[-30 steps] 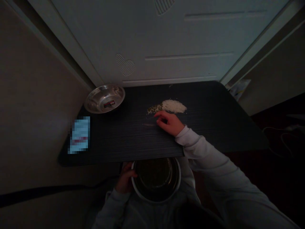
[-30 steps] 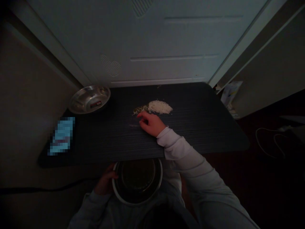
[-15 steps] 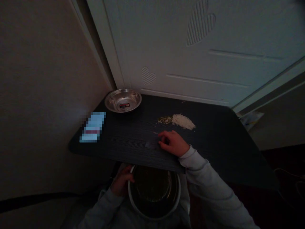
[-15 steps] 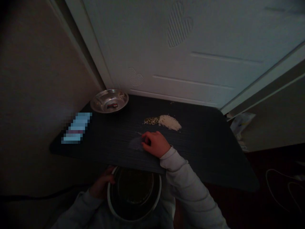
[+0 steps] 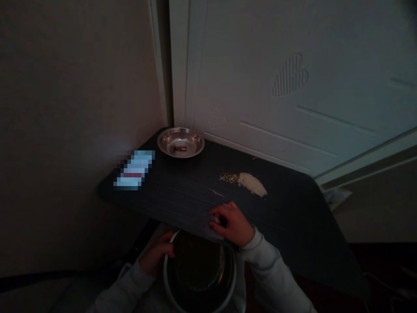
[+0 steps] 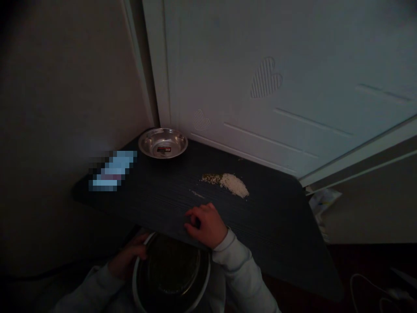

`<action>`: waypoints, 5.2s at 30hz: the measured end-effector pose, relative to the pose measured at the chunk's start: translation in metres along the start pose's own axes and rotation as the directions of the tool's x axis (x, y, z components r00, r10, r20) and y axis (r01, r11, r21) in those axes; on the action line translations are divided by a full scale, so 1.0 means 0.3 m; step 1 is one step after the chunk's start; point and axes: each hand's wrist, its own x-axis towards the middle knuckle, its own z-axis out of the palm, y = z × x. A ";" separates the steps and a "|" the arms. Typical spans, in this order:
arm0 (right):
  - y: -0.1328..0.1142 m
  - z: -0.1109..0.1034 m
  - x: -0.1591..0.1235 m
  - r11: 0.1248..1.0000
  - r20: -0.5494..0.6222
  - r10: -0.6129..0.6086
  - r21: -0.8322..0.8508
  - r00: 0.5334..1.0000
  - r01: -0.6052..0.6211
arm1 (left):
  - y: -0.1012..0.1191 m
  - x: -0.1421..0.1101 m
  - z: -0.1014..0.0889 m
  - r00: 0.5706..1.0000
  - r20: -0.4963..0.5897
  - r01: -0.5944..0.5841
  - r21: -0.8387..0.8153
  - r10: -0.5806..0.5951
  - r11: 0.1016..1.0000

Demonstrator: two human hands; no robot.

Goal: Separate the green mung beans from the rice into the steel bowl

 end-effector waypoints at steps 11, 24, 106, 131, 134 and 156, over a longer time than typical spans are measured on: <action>-0.058 0.050 -0.057 0.974 -0.155 0.170 0.178 0.973 -0.142 | -0.021 0.009 -0.024 1.000 0.023 -0.004 0.006 0.004 1.000; -0.026 0.044 0.125 0.937 -0.346 0.138 -0.257 0.928 -0.235 | -0.022 0.002 -0.053 1.000 -0.006 0.006 0.051 -0.006 0.999; 0.361 -0.209 -0.058 0.832 -0.509 0.277 -0.298 0.815 -0.469 | -0.032 0.032 -0.046 0.995 -0.080 0.065 0.077 -0.058 0.995; 0.341 -0.202 -0.101 0.929 -0.559 0.342 0.080 0.755 -0.362 | -0.016 0.030 -0.014 0.995 -0.088 0.057 0.177 -0.041 0.982; 0.344 -0.194 -0.098 0.932 -0.588 0.330 0.078 0.738 -0.355 | -0.015 0.030 -0.012 0.996 -0.086 0.048 0.167 -0.034 0.985; 0.243 -0.101 0.037 0.917 -0.584 0.110 -0.254 0.804 -0.309 | -0.032 0.040 -0.024 0.996 -0.059 0.070 0.103 -0.064 0.992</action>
